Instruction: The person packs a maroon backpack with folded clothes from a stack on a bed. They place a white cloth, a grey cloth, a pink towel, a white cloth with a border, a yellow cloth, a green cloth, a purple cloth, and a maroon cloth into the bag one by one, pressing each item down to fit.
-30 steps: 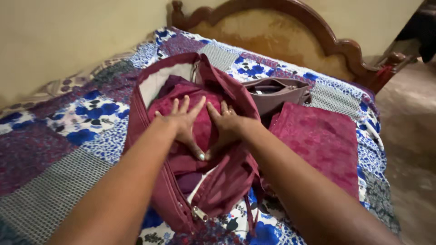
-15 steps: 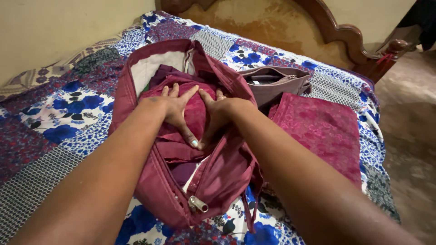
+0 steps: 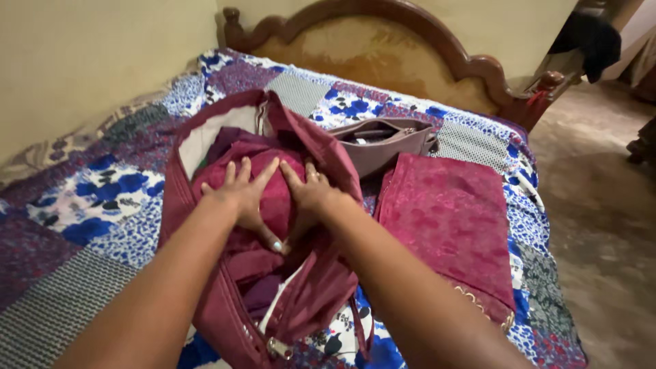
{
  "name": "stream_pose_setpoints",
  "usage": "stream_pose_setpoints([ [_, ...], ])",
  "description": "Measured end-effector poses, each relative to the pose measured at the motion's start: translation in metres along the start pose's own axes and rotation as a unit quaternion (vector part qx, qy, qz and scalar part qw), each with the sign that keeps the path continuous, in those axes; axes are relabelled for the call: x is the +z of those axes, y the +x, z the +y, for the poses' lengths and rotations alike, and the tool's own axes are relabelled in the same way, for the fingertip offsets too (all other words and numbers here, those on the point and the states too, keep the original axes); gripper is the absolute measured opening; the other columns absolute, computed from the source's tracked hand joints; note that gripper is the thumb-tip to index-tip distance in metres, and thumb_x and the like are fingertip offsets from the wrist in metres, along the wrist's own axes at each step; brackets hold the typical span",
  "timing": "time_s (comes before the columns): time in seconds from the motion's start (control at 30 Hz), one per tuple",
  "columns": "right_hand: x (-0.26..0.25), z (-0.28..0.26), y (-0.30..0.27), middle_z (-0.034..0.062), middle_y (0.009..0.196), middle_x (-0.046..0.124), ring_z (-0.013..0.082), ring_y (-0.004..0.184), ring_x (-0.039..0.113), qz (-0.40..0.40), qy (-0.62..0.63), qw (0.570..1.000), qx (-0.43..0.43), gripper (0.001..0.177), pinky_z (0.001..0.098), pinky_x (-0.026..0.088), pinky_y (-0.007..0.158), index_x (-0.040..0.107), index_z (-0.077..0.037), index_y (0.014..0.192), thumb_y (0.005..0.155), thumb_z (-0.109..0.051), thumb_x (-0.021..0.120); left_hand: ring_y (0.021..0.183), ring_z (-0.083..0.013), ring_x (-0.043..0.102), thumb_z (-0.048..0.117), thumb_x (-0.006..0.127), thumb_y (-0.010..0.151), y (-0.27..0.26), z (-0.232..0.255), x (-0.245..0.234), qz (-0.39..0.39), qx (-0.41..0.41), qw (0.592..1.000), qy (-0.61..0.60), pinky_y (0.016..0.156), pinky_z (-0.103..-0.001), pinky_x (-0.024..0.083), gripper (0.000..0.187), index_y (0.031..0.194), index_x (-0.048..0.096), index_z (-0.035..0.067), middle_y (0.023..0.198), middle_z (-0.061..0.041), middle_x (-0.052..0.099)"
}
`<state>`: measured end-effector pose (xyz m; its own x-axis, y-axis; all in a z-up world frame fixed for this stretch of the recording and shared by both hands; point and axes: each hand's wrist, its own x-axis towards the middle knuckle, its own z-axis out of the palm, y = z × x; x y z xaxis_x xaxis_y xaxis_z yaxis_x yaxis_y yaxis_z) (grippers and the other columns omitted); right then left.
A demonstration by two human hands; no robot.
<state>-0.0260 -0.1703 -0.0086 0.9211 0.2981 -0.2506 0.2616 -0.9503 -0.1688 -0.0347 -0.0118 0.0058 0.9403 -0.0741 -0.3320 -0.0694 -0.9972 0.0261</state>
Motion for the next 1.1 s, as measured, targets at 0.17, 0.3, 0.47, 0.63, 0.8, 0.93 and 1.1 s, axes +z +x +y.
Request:
stream_pose_setpoints([
  [0.17, 0.01, 0.0, -0.015, 0.0219, 0.172, -0.004, 0.0457, 0.155, 0.016, 0.059, -0.008, 0.998, -0.028, 0.171, 0.0585, 0.035, 0.118, -0.008, -0.034, 0.165, 0.036, -0.051, 0.103, 0.16, -0.0401, -0.009, 0.063, 0.101, 0.046, -0.014, 0.007, 0.007, 0.009, -0.019, 1.0, 0.015, 0.121, -0.074, 0.016, 0.169, 0.16, -0.022, 0.043, 0.173, -0.013, -0.018],
  [0.3, 0.005, 0.008, -0.03, 0.024, 0.15, 0.041, 0.0406, 0.137, 0.046, 0.207, -0.021, 0.969, -0.133, 0.106, 0.0514, 0.046, 0.108, 0.034, -0.02, 0.153, 0.066, -0.041, 0.092, 0.158, -0.0456, 0.003, 0.051, 0.094, 0.067, -0.023, 0.024, -0.003, 0.01, -0.048, 0.998, 0.04, 0.123, -0.068, 0.019, 0.148, 0.165, -0.014, 0.031, 0.172, -0.023, -0.006],
  [0.47, -0.027, 0.045, -0.057, 0.0169, 0.091, 0.078, 0.0312, 0.081, 0.076, 0.368, 0.194, 0.895, -0.163, 0.024, 0.0437, 0.06, 0.075, 0.078, -0.008, 0.101, 0.086, -0.025, 0.07, 0.153, -0.0514, 0.007, 0.038, 0.085, 0.081, -0.039, 0.068, -0.014, 0.169, 0.056, 0.976, 0.122, 0.124, -0.059, 0.015, 0.112, 0.162, 0.012, 0.013, 0.167, -0.032, 0.004],
  [0.63, -0.046, 0.139, -0.092, 0.0154, 0.089, 0.079, 0.0275, 0.075, 0.077, 0.335, 0.162, 0.927, -0.047, 0.02, 0.0431, 0.061, 0.072, 0.078, -0.006, 0.097, 0.086, -0.021, 0.071, 0.155, -0.0395, 0.022, 0.015, 0.073, 0.083, -0.037, 0.147, -0.015, 0.371, 0.227, 0.891, 0.127, 0.124, -0.057, 0.023, 0.072, 0.15, 0.047, 0.012, 0.164, -0.022, 0.028],
  [0.8, -0.005, 0.246, -0.125, 0.0171, 0.105, 0.077, 0.0319, 0.093, 0.076, 0.281, 0.073, 0.957, -0.009, 0.034, 0.0437, 0.059, 0.089, 0.079, -0.006, 0.107, 0.074, -0.014, 0.08, 0.156, -0.0386, 0.014, 0.013, 0.072, 0.082, -0.033, 0.232, 0.014, 0.279, 0.309, 0.902, 0.119, 0.122, -0.06, 0.018, 0.075, 0.152, 0.043, 0.015, 0.167, -0.02, 0.022],
  [0.93, 0.042, 0.308, -0.157, 0.0171, 0.111, 0.076, 0.0328, 0.11, 0.071, 0.16, -0.048, 0.986, 0.022, 0.056, 0.0413, 0.056, 0.099, 0.074, -0.011, 0.121, 0.066, -0.012, 0.079, 0.157, -0.0399, 0.008, 0.038, 0.087, 0.074, -0.031, 0.265, 0.047, 0.115, 0.288, 0.945, 0.1, 0.123, -0.064, 0.013, 0.11, 0.162, 0.022, 0.022, 0.169, -0.018, 0.013],
  [1.1, 0.088, 0.328, -0.179, 0.0226, 0.144, 0.056, 0.0363, 0.132, 0.056, -0.036, 0.045, 0.997, 0.056, 0.129, 0.0399, 0.046, 0.112, 0.032, -0.011, 0.156, 0.056, -0.056, 0.1, 0.158, -0.0433, 0.006, 0.047, 0.097, 0.058, -0.027, 0.27, 0.084, 0.005, 0.254, 0.96, 0.113, 0.125, -0.067, 0.01, 0.139, 0.166, 0.011, 0.03, 0.172, -0.012, 0.012],
])
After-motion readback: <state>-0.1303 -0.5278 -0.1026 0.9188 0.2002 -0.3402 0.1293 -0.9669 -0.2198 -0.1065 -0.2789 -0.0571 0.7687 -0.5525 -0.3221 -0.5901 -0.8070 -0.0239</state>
